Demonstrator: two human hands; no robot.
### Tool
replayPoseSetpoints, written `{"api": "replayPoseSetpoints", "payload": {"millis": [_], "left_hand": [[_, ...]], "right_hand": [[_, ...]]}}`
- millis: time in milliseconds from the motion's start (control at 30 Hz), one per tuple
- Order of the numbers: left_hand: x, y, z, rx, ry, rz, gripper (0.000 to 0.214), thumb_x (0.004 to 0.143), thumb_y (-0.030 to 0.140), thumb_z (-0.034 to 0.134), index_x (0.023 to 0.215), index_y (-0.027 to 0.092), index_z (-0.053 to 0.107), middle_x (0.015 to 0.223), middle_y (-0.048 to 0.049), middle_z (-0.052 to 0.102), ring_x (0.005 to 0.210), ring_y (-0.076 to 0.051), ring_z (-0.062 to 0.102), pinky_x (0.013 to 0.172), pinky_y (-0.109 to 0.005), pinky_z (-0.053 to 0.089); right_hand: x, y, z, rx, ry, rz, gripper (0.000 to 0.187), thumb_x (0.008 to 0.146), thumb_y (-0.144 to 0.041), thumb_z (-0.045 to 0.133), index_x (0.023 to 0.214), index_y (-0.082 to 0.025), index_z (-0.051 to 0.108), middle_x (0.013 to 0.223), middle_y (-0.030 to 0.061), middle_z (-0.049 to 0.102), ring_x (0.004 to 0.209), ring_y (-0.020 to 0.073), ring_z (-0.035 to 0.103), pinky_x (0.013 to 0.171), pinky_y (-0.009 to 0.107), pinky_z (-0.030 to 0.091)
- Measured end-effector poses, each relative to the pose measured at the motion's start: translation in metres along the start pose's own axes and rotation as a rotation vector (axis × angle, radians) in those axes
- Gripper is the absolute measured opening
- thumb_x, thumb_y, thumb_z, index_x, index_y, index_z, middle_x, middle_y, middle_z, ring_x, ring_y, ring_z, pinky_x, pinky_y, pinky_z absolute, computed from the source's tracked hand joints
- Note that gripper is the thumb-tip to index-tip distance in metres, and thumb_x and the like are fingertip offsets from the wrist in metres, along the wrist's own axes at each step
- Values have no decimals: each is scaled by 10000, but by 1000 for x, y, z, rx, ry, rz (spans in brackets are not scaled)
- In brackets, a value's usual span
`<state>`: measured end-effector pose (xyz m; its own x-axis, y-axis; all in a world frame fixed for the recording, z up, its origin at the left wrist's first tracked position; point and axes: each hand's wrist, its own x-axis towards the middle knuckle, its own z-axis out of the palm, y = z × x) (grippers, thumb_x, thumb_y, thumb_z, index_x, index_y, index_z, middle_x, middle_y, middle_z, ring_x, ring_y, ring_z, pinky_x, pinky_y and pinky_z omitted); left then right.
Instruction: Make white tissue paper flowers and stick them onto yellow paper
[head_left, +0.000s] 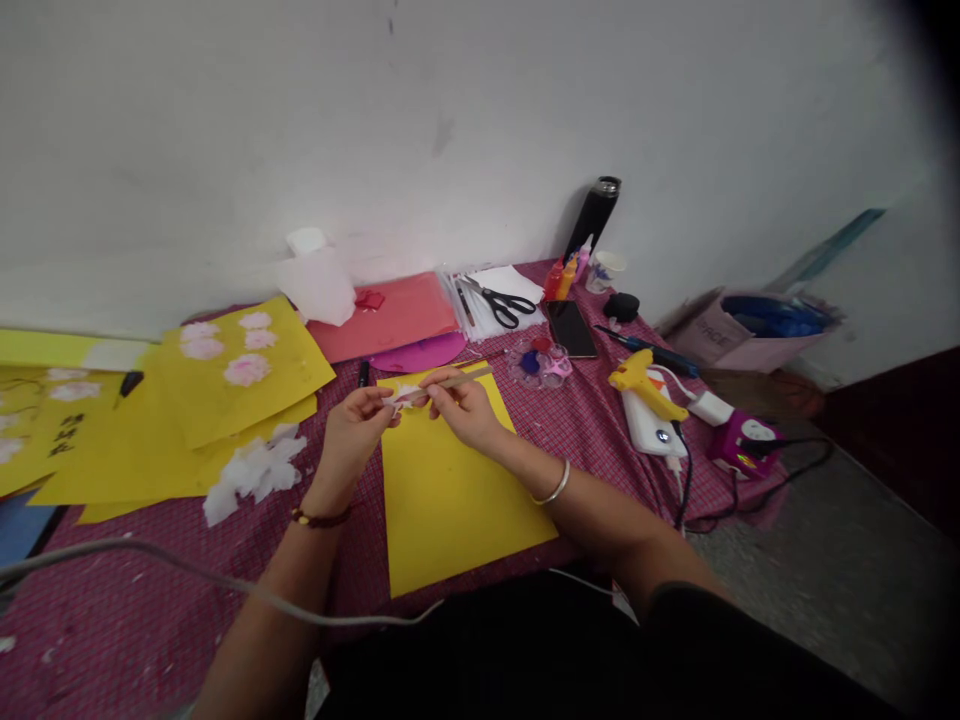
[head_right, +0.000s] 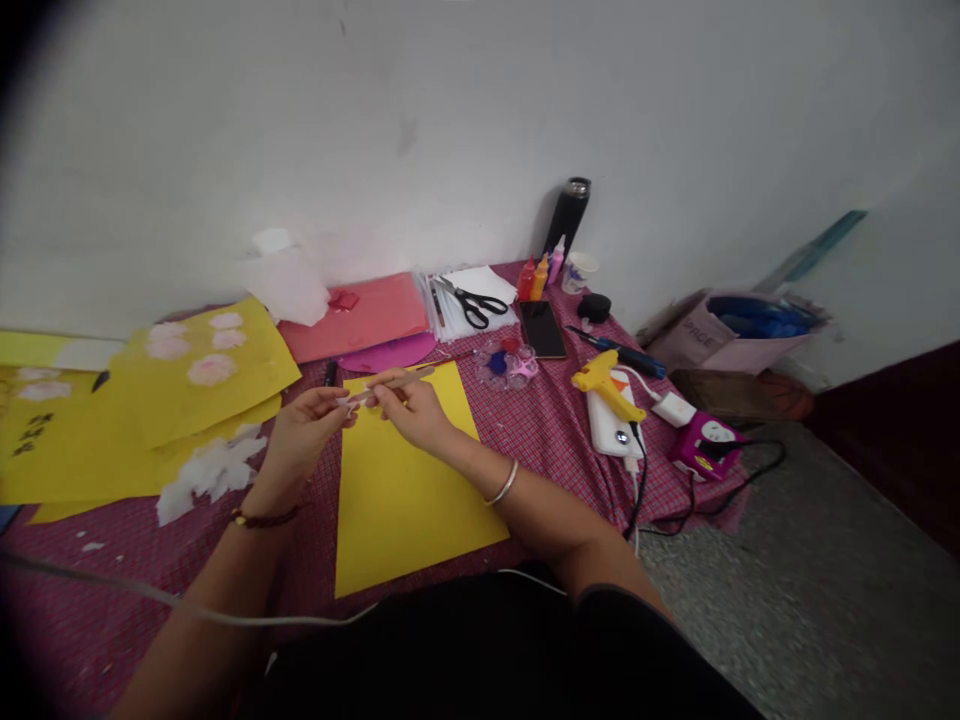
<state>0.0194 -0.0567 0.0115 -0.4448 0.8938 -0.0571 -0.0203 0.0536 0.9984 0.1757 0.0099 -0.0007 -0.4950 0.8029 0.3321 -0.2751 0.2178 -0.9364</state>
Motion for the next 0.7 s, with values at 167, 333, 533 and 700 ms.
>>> {"api": "replayPoseSetpoints", "payload": {"millis": [167,333,533,700], "left_hand": [[-1,-2,0,20,-14,2,346,578,289,775,866,159,636,767,-30,702,643,-138,639,639,-278,523],[-4,1,0,-55,3,12,295,652,249,680,929,170,615,761,-1,663,667,-133,634,664,-285,536],[-6,5,-2,-324,-31,-118,303,616,237,717,871,209,556,759,25,636,698,-117,645,699,-269,548],[-7,-2,5,-338,-15,-124,245,594,265,769,768,200,609,765,2,666,713,-113,643,697,-247,540]], "right_hand": [[1,10,-1,-89,-41,41,244,891,-414,537,961,-193,613,777,27,683,613,105,603,551,226,478],[2,11,-1,-83,-27,46,247,877,-421,556,951,-191,607,765,20,682,580,96,590,548,226,472],[7,3,0,136,71,98,366,800,-542,616,890,-191,565,682,-5,670,494,78,560,502,212,463],[8,2,0,282,92,177,394,748,-542,681,892,-191,573,650,-26,667,486,72,569,509,197,471]]}}
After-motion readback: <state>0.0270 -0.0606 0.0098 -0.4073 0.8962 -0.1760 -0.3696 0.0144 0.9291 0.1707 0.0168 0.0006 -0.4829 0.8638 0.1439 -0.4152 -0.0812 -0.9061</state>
